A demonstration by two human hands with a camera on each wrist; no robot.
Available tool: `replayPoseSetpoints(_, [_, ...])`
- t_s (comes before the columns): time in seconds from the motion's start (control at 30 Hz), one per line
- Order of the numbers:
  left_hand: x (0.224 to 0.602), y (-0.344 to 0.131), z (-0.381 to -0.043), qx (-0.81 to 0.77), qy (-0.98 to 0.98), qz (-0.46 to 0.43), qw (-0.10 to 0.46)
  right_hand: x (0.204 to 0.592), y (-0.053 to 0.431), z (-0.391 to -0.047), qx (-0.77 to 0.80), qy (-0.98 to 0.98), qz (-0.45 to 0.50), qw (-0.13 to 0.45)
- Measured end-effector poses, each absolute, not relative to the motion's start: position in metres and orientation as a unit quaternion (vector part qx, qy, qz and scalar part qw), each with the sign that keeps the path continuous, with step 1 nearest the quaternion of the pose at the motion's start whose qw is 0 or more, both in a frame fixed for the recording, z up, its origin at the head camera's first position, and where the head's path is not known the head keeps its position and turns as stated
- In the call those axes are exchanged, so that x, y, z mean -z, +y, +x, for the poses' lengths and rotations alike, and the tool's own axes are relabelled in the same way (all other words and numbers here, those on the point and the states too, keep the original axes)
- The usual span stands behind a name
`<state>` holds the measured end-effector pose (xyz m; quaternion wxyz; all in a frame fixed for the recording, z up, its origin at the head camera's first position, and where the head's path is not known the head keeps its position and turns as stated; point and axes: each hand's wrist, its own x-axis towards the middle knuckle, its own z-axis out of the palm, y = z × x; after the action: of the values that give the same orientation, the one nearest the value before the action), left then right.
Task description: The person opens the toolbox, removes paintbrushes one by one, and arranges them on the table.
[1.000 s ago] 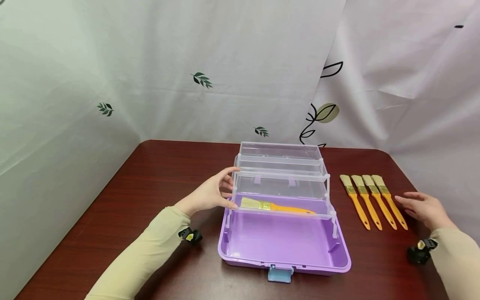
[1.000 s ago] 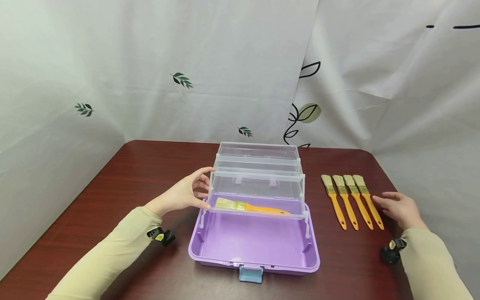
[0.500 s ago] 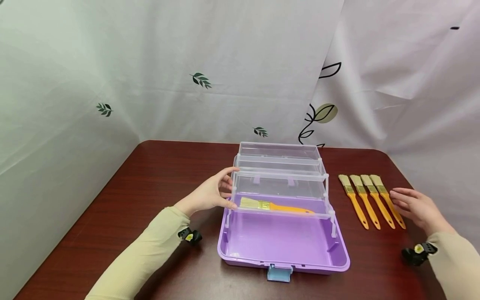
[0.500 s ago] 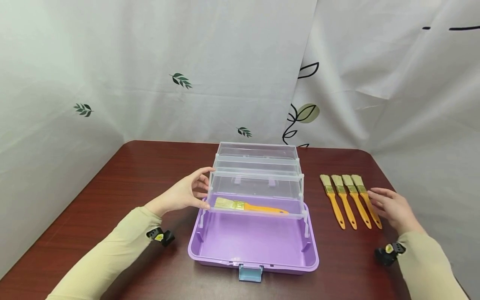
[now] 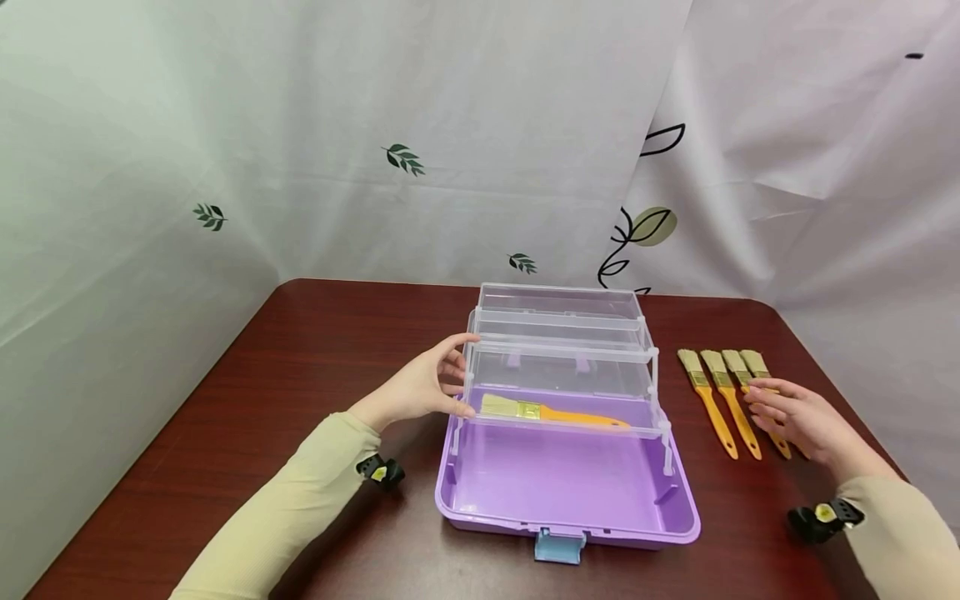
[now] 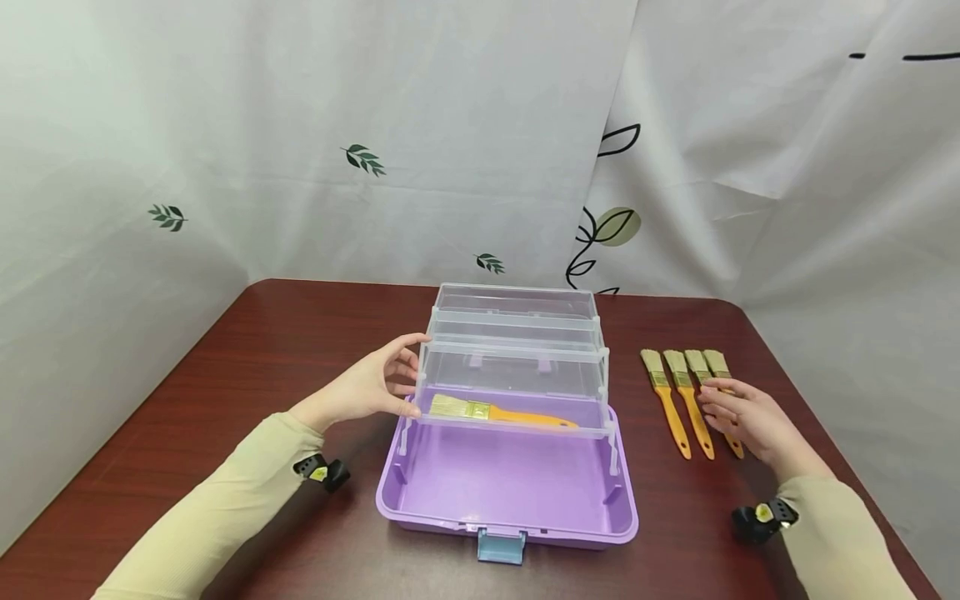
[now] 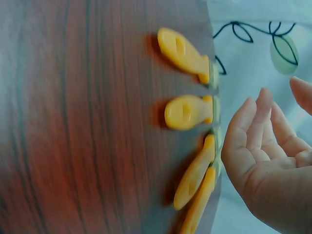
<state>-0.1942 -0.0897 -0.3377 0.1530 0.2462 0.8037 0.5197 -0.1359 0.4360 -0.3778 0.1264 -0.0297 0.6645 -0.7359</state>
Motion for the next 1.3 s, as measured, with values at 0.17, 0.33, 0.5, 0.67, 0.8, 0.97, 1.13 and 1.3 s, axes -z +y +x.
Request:
replayPoseSetpoints(0.17, [0.336,-0.09,-0.193,-0.522,0.802,0.25,0.15,0.379,0.424,-0.136,0.722,0.675,-0.064,0.141])
replayPoseSetpoints(0.33, [0.335,-0.09,-0.192,-0.524,0.799,0.254,0.15,0.375,0.41,-0.136,0.685,0.708,-0.082,0.149])
replayPoseSetpoints(0.5, [0.335,-0.09,-0.192,-0.521,0.802,0.25,0.149,0.362,0.393,-0.134,0.634,0.75,-0.099,0.159])
replayPoseSetpoints(0.67, [0.335,-0.089,-0.192,-0.513,0.808,0.246,0.151,0.346,0.376,-0.133,0.603,0.77,-0.122,0.168])
replayPoseSetpoints(0.8, [0.335,-0.09,-0.193,-0.512,0.809,0.246,0.151,0.334,0.361,-0.133,0.595,0.771,-0.153,0.168])
replayPoseSetpoints(0.97, [0.335,-0.09,-0.194,-0.509,0.811,0.247,0.15,0.322,0.345,-0.133,0.582,0.771,-0.194,0.173])
replayPoseSetpoints(1.13, [0.336,-0.09,-0.194,-0.508,0.811,0.246,0.152,0.31,0.33,-0.134,0.56,0.786,-0.197,0.173])
replayPoseSetpoints(1.3, [0.337,-0.09,-0.195,-0.511,0.81,0.245,0.152,0.297,0.312,-0.138,0.524,0.811,-0.19,0.177])
